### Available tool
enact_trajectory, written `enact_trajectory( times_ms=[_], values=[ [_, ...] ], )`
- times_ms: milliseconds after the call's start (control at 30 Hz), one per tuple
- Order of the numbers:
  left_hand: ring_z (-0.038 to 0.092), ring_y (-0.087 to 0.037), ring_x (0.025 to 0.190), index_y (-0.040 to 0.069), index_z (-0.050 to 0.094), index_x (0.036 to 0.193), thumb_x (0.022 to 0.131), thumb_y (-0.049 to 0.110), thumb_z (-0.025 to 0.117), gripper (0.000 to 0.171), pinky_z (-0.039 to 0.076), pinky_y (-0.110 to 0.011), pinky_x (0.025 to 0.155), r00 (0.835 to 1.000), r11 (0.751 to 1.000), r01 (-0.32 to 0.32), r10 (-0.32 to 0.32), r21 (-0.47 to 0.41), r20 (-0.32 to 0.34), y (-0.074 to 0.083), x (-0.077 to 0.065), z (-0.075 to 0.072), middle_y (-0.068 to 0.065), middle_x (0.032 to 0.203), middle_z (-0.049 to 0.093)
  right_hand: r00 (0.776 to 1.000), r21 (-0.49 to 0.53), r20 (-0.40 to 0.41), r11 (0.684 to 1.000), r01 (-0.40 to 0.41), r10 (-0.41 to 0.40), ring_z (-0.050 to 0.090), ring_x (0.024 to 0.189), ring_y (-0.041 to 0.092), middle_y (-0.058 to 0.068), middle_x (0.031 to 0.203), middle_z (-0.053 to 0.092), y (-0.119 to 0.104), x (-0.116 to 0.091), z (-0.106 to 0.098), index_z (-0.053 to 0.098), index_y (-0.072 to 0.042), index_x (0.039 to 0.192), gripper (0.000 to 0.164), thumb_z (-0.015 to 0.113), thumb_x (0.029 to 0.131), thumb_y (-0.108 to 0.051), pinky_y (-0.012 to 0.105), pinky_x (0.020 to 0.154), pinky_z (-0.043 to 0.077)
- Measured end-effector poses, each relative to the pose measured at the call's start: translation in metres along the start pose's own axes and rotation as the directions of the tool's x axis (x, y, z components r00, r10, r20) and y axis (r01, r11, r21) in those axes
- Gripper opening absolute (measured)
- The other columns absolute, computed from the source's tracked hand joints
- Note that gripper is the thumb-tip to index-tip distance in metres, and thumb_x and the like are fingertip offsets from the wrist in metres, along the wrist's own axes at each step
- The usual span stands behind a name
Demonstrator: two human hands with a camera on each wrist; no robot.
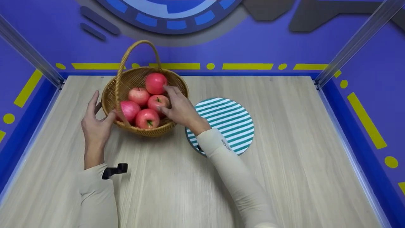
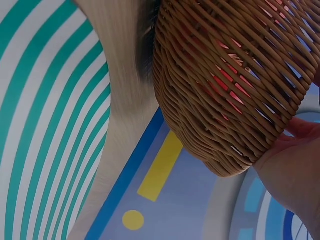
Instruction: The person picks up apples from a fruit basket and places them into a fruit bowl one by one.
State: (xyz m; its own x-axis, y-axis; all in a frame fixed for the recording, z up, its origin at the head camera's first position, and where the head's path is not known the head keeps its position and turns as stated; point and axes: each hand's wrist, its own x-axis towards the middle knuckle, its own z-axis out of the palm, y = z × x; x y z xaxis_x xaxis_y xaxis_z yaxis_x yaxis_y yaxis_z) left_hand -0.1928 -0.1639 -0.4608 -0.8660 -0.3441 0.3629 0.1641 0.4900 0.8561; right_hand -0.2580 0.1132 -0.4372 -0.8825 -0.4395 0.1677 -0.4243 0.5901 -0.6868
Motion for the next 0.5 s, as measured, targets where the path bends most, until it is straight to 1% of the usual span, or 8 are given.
enact_trajectory(
  times_ms=[300, 500],
  values=[
    [0.038, -0.028, 0.153, 0.008, 0.050, 0.159, 0.090, 0.004, 0.071, 0.072, 0.030, -0.042, 0.124, 1.000, 0.998, 0.020, -0.019, -0.053, 0.010, -0.0034, -0.0004, 0.0004, -0.016, 0.166, 0.041, 1.000, -0.007, 0.020, 1.000, -0.018, 0.018, 0.044, 0.146, 0.024, 0.009, 0.161, 0.044, -0.0016, 0.0015, 0.0003, 0.041, -0.008, 0.161, 0.075, 0.077, 0.099, -0.028, 0.043, 0.117, 0.042],
    [0.041, -0.029, 0.151, 0.009, 0.048, 0.161, 0.091, 0.002, 0.070, 0.073, 0.034, -0.045, 0.122, 0.997, 0.995, 0.065, -0.063, -0.073, 0.032, -0.0060, -0.0008, 0.0010, -0.014, 0.167, 0.040, 0.999, -0.042, 0.043, 0.999, -0.031, 0.033, 0.045, 0.145, 0.024, 0.009, 0.160, 0.044, -0.0018, 0.0040, -0.0002, 0.043, -0.008, 0.161, 0.074, 0.077, 0.099, -0.031, 0.042, 0.117, 0.042]
  ],
)
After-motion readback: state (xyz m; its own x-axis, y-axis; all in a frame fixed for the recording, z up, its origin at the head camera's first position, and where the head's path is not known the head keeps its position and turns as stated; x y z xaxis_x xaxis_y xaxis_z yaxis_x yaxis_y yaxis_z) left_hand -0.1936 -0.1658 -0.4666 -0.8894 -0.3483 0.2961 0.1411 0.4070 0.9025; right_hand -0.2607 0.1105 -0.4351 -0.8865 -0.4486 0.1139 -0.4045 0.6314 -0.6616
